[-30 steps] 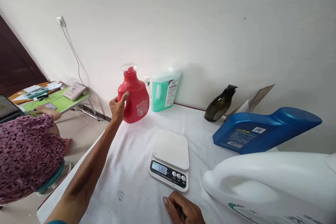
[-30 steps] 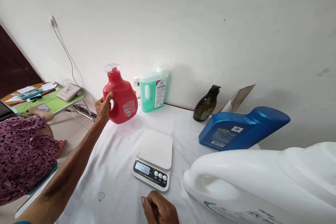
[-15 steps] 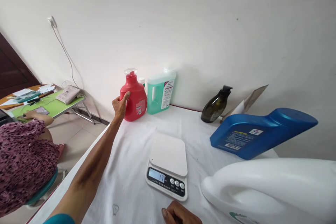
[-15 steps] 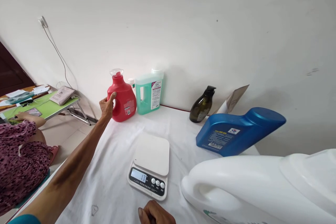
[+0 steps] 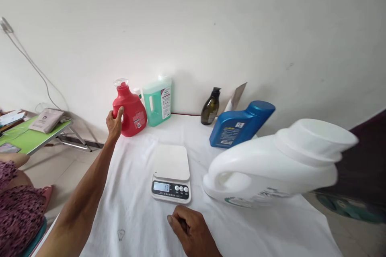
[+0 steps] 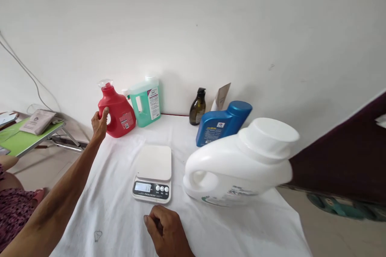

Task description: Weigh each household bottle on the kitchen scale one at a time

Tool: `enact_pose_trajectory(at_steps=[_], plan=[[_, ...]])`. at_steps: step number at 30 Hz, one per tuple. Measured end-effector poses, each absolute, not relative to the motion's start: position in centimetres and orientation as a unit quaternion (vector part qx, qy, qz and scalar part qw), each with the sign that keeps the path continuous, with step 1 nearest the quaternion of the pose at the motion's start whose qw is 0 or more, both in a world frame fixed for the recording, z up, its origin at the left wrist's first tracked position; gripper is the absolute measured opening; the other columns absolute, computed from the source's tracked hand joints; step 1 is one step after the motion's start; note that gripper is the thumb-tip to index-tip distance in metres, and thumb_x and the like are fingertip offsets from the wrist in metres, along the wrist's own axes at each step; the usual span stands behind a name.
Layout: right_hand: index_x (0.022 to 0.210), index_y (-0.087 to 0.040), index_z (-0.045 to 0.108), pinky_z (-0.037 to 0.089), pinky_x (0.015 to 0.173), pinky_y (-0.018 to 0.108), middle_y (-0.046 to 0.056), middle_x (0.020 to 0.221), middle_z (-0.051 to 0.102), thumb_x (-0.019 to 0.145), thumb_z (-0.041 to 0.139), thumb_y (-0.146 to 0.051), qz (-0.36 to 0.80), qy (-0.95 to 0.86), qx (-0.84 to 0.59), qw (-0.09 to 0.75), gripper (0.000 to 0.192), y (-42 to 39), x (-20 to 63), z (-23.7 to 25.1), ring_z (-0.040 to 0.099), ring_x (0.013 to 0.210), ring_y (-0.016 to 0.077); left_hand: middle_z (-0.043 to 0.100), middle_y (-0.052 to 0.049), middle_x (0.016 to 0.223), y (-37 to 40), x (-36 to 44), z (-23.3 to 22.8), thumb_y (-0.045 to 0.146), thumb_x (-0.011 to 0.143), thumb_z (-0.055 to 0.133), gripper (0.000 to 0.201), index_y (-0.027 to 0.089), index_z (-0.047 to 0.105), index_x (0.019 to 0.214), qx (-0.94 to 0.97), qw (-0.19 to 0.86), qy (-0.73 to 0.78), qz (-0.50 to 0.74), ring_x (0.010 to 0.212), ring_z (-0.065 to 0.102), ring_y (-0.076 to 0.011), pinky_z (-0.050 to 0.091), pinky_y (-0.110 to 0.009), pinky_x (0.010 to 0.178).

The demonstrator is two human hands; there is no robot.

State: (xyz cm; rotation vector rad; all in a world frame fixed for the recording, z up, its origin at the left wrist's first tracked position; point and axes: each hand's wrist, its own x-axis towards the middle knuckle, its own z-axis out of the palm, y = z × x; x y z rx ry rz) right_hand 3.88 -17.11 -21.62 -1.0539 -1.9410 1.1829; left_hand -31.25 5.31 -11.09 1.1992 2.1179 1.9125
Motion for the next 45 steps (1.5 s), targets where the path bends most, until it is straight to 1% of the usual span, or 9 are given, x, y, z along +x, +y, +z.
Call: enact_pose_trajectory(at_steps=[3, 6, 13, 17, 21, 24, 29, 38, 45], plan=[[0.071, -0.024, 0.04, 0.031, 0.059, 0.027, -0.004, 0.065, 0.043, 0.104, 0.048, -0.045, 0.455, -0.73, -0.399, 0.319, 0.04, -17.1, 3.8, -21.2, 0.04, 0.06, 0.0125, 0.059, -0.013, 0.119, 3.6, -29.2, -10.3, 0.057, 0.086, 0.075, 0.052, 0.017, 0.057, 0.114, 0.364, -0.114, 0.681, 0.625, 0.113, 0.056, -0.0275, 0.047, -0.048, 0.108], [0.071, -0.023, 0.042, 0.032, 0.059, 0.027, -0.003, 0.065, 0.045, 0.103, 0.048, -0.044, 0.458, -0.726, -0.395, 0.328, 0.038, -17.2, 3.7, -21.1, 0.042, 0.06, 0.0126, 0.056, -0.017, 0.13, 1.8, -24.6, -9.3, 0.054, 0.086, 0.077, 0.06, 0.018, 0.053, 0.127, 0.451, -0.136, 0.605, 0.642, 0.12, 0.056, -0.0308, 0.047, -0.052, 0.11], [0.068, -0.023, 0.041, 0.03, 0.058, 0.027, -0.005, 0.062, 0.043, 0.101, 0.053, -0.037, 0.453, -0.726, -0.393, 0.337, 0.038, -17.2, 3.6, -20.9, 0.04, 0.058, 0.0118, 0.069, -0.011, 0.111, -0.6, -9.8, -6.5, 0.059, 0.089, 0.075, 0.046, 0.02, 0.064, 0.111, 0.684, 0.216, 0.454, 0.53, 0.098, 0.066, -0.0226, 0.055, -0.038, 0.088], [0.068, -0.023, 0.04, 0.028, 0.058, 0.027, -0.005, 0.062, 0.042, 0.099, 0.054, -0.032, 0.457, -0.72, -0.392, 0.345, 0.035, -17.3, 3.6, -20.2, 0.038, 0.058, 0.0116, 0.071, -0.007, 0.098, -3.6, -5.1, -5.7, 0.068, 0.096, 0.059, 0.049, 0.019, 0.067, 0.098, 0.676, 0.406, 0.366, 0.494, 0.091, 0.065, -0.0204, 0.052, -0.035, 0.085], [0.068, -0.024, 0.035, 0.026, 0.058, 0.027, -0.005, 0.062, 0.04, 0.098, 0.055, -0.032, 0.465, -0.717, -0.398, 0.332, 0.037, -17.3, 3.7, -19.7, 0.036, 0.059, 0.0113, 0.07, -0.007, 0.095, -7.6, -3.1, -6.5, 0.071, 0.085, 0.072, 0.053, 0.02, 0.07, 0.097, 0.645, 0.477, 0.358, 0.478, 0.089, 0.064, -0.0216, 0.05, -0.034, 0.079], [0.069, -0.024, 0.033, 0.024, 0.058, 0.027, -0.005, 0.063, 0.04, 0.098, 0.052, -0.035, 0.471, -0.718, -0.396, 0.324, 0.036, -17.2, 3.7, -19.7, 0.034, 0.061, 0.0116, 0.072, -0.007, 0.097, -8.8, -1.8, -7.2, 0.061, 0.07, 0.09, 0.052, 0.021, 0.073, 0.098, 0.59, 0.53, 0.395, 0.464, 0.088, 0.065, -0.0224, 0.051, -0.032, 0.073], [0.07, -0.024, 0.037, 0.024, 0.056, 0.028, -0.004, 0.063, 0.039, 0.096, 0.052, -0.037, 0.484, -0.714, -0.386, 0.326, 0.033, -17.2, 3.7, -20.5, 0.034, 0.06, 0.0125, 0.073, -0.009, 0.088, -8.2, 0.4, -7.4, 0.053, 0.056, 0.1, 0.054, 0.016, 0.079, 0.089, 0.49, 0.62, 0.395, 0.469, 0.079, 0.066, -0.022, 0.053, -0.033, 0.067], [0.069, -0.023, 0.038, 0.028, 0.058, 0.027, -0.003, 0.064, 0.044, 0.099, 0.052, -0.037, 0.471, -0.717, -0.383, 0.344, 0.036, -17.0, 3.6, -20.6, 0.039, 0.061, 0.0128, 0.066, -0.004, 0.068, -7.7, -2.2, -5.2, 0.064, 0.049, 0.099, 0.059, 0.017, 0.072, 0.073, 0.432, 0.54, 0.407, 0.596, 0.062, 0.061, -0.0159, 0.049, -0.028, 0.053], [0.068, -0.024, 0.035, 0.029, 0.058, 0.028, -0.004, 0.062, 0.043, 0.101, 0.05, -0.039, 0.458, -0.725, -0.38, 0.347, 0.039, -17.0, 3.5, -20.5, 0.038, 0.059, 0.0125, 0.039, 0.006, 0.054, -7.4, -9.8, -2.9, 0.062, 0.055, 0.094, 0.058, 0.019, 0.056, 0.063, 0.442, 0.351, 0.444, 0.696, 0.047, 0.032, -0.0047, 0.029, -0.022, 0.042]])
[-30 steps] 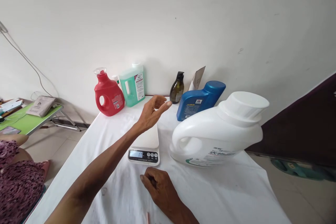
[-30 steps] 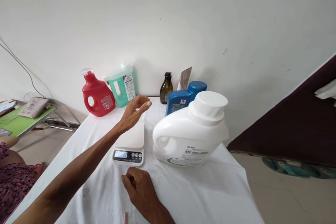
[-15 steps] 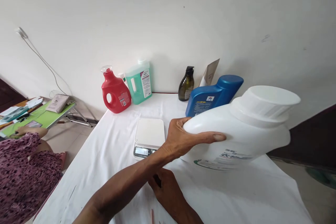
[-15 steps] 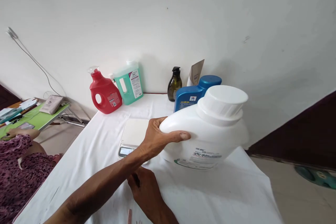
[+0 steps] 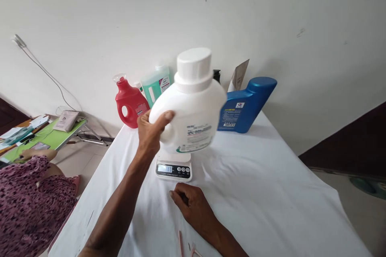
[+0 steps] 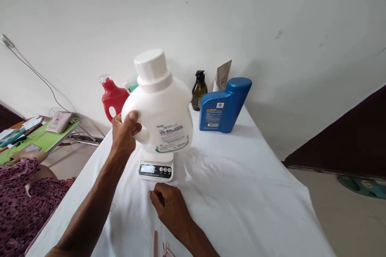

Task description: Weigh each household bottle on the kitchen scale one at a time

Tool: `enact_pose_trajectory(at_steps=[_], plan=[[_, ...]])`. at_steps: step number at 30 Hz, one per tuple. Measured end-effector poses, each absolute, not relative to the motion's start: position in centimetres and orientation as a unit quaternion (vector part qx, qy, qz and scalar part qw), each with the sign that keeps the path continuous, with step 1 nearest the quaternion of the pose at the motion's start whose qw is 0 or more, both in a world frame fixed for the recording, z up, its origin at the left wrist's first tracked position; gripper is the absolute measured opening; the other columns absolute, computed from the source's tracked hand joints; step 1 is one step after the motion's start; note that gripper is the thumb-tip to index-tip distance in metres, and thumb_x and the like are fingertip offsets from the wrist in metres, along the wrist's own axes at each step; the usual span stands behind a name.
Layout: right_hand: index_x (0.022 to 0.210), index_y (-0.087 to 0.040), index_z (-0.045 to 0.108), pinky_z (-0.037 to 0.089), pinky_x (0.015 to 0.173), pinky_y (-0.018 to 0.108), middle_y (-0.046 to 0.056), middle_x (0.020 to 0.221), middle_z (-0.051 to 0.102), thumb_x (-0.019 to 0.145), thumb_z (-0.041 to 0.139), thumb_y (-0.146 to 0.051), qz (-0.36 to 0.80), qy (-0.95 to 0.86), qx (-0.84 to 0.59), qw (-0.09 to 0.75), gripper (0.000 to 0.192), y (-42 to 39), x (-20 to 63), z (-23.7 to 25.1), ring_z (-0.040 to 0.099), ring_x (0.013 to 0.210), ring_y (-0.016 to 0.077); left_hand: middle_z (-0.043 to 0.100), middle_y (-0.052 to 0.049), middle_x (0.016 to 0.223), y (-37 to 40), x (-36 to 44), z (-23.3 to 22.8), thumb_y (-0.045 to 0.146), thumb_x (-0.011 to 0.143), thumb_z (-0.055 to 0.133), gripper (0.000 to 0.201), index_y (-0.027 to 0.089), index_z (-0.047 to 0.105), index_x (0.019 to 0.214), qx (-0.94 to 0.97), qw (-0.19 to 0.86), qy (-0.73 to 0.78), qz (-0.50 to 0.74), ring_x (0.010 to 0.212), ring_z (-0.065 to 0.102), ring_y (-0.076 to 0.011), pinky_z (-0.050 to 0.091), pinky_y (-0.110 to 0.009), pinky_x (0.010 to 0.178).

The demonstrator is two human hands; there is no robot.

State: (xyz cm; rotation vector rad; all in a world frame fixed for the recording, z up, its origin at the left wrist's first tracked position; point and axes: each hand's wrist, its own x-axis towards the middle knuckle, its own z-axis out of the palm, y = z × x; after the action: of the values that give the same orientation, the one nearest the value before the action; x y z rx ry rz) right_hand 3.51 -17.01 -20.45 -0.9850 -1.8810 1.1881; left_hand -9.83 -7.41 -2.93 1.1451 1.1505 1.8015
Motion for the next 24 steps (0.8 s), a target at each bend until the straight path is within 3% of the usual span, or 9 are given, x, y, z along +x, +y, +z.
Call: enact_pose_trajectory(at_steps=[9, 24], plan=[[0.068, -0.024, 0.038, 0.029, 0.056, 0.028, -0.004, 0.062, 0.042, 0.103, 0.049, -0.045, 0.455, -0.724, -0.384, 0.348, 0.043, -17.0, 3.7, -20.3, 0.038, 0.058, 0.012, 0.026, 0.008, 0.054, -8.1, -15.6, -4.9, 0.058, 0.057, 0.092, 0.064, 0.022, 0.04, 0.058, 0.43, 0.312, 0.493, 0.689, 0.048, 0.022, -0.004, 0.021, -0.024, 0.043], [0.068, -0.024, 0.042, 0.03, 0.056, 0.028, -0.004, 0.061, 0.045, 0.104, 0.05, -0.047, 0.446, -0.729, -0.388, 0.345, 0.043, -17.1, 3.8, -20.0, 0.039, 0.056, 0.0122, 0.028, 0.008, 0.054, -5.7, -15.9, -5.7, 0.066, 0.058, 0.093, 0.066, 0.022, 0.044, 0.061, 0.44, 0.348, 0.479, 0.675, 0.047, 0.029, -0.005, 0.026, -0.023, 0.043]])
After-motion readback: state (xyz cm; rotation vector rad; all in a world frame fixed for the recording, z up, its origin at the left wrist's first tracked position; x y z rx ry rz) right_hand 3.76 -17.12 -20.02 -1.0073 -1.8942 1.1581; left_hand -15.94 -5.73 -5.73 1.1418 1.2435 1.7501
